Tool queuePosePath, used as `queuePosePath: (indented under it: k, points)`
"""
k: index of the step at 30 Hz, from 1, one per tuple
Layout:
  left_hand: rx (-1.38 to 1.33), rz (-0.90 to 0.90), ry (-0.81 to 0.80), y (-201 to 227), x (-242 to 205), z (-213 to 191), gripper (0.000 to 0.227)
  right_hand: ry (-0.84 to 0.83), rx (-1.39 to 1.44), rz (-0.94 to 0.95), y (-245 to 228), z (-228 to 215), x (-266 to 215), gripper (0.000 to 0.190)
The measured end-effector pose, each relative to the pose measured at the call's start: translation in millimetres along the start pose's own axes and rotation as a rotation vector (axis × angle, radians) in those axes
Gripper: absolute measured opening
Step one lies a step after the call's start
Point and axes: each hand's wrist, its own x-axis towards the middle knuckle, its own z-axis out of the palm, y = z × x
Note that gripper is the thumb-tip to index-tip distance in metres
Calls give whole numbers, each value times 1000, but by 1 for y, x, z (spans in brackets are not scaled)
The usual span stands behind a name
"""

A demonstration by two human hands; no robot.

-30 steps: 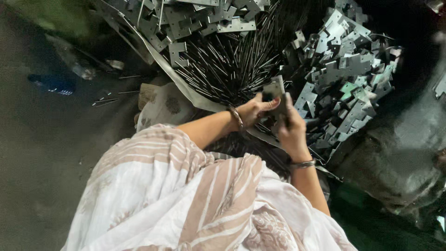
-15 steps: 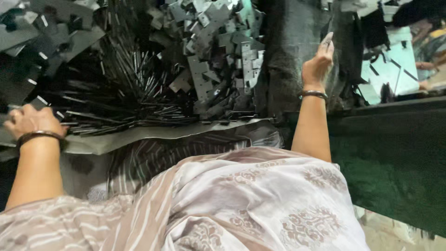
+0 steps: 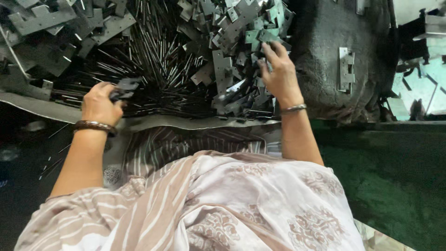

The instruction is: The person sits on the floor and sorts small metal parts by hand, picking them from a large pile and placing them into a metal tray. The person occasionally inspects individual pieces before placing them in the tray.

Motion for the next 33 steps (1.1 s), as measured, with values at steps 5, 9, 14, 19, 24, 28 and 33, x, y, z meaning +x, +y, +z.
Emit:
queuePosePath:
  k: [5,9,14,19,24,28,33]
  points:
    - [-151,-230,-89,26,17,31,50,22,-392,16,-35,45,56,69]
    - [-611,-166,245,12,8,35,96,-135,-557,125,-37,60,57,39]
    - [-1605,-701,-88,-12,7,12,69,90,-467,-188,-32,64,15,47]
    - [-1681,-394,197,-18,13,-25,47,414,-30,-147,-46,25,-9,32]
    - [-1258,-44,239,-3,55,-7,25,152,613,212,-53,8,-29,18]
    - [179,253,-64,13,65,41,29,-58,386,198,-63,31,-56,20]
    - [414,389,131,3,58,58,31,-151,362,145,-76,67,-79,43]
